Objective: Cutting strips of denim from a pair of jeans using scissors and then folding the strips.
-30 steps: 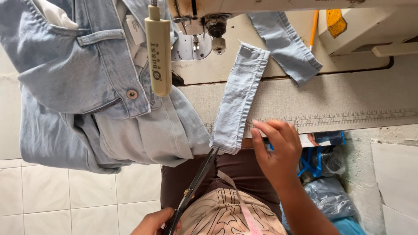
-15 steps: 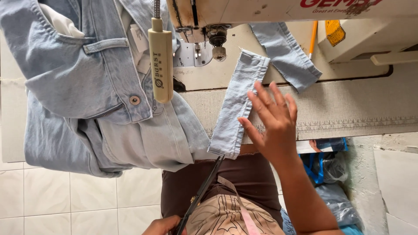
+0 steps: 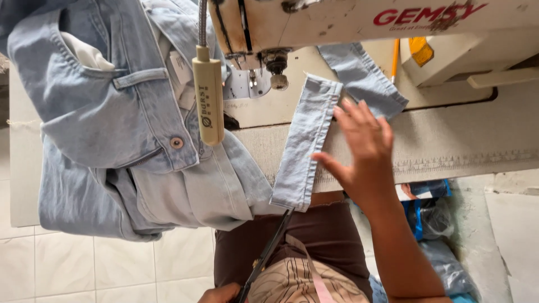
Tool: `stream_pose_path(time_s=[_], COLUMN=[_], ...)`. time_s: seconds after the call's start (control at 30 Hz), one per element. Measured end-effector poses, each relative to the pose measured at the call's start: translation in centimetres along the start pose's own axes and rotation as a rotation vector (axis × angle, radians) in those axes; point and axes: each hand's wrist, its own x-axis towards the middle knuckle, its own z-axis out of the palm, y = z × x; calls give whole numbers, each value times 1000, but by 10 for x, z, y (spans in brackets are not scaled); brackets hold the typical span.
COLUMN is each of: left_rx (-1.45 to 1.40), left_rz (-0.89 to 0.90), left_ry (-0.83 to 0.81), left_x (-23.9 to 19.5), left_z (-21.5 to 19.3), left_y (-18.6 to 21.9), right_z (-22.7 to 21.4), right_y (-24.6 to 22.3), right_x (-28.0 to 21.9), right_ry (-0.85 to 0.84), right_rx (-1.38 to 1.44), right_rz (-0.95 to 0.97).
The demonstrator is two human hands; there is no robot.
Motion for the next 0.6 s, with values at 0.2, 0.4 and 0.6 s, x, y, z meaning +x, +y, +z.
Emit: stream_pose_path(time_s=[0.2,0.4,0.6], left_rx=[-278,-155,-158], left_rz=[9,49,194], left_ry=[-179,-171,-63], left_x=[-47,-70,-58], left_z=[-41,-50,-32], left_y=[39,54,34], right_z=[0,54,78], right_y=[-44,-23,-32], right_x=[-78,-91,-93], right_ry=[341,-368,-131], right_rx=[251,1223,1456], right_rz=[103,708,838])
